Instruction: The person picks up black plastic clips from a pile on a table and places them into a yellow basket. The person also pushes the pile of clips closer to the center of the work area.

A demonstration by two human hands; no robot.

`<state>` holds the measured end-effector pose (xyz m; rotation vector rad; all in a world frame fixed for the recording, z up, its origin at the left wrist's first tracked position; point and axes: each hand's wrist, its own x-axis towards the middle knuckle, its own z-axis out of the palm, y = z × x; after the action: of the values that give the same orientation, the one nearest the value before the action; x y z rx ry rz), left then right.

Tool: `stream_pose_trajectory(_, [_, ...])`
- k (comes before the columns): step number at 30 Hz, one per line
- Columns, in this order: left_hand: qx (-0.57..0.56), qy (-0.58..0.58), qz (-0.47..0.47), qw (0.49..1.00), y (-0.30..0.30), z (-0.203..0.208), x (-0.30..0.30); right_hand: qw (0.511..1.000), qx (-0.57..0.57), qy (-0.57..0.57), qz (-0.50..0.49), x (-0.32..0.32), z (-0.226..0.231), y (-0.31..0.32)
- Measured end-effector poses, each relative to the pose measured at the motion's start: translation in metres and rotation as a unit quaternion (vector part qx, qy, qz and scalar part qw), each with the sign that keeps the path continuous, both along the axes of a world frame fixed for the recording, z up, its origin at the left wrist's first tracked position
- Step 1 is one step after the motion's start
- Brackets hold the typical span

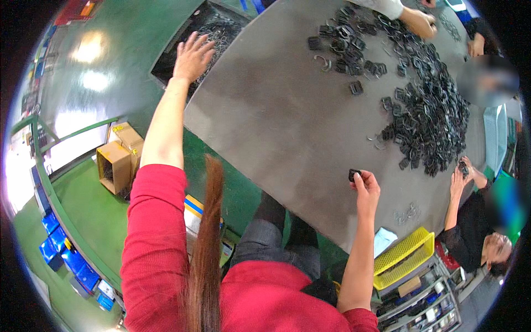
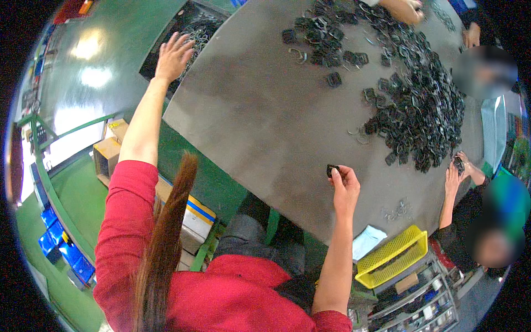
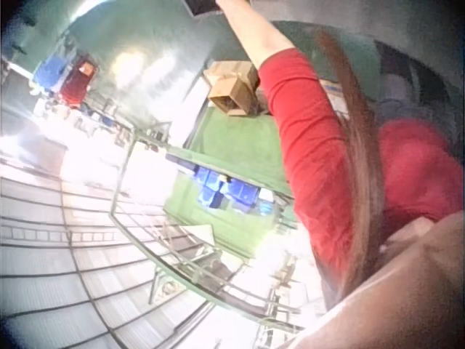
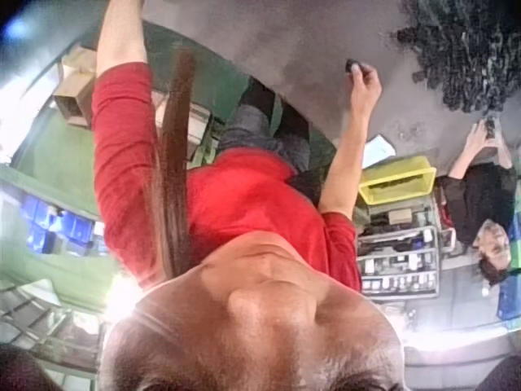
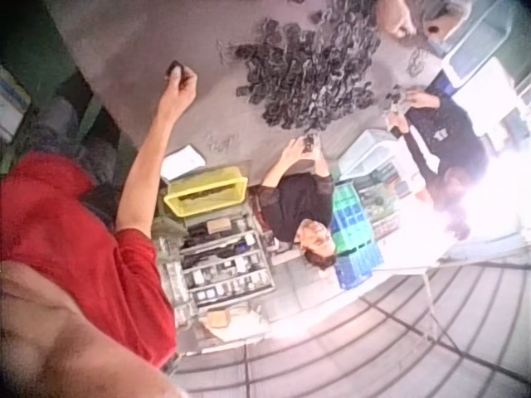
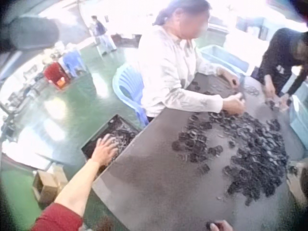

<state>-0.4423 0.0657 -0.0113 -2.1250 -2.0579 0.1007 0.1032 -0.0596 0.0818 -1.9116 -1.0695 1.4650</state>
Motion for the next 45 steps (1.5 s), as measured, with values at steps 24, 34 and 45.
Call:
stream_pose_trajectory(24, [-0.185, -0.314, -0.415, 0.834, -0.122, 0.057, 0.584, 0.803, 0.205, -0.521, -0.203, 0.306, 0.04, -0.128])
stream_pose_trajectory(34, [-0.164, -0.286, -0.544, 0.771, -0.107, 0.031, 0.791, 0.868, 0.182, -0.381, -0.26, 0.313, 0.043, -0.177])
stream_pose_trajectory(45, [-0.12, -0.298, -0.662, 0.678, -0.102, 0.009, 0.819, 0.882, 0.17, -0.35, -0.267, 0.309, 0.062, -0.187])
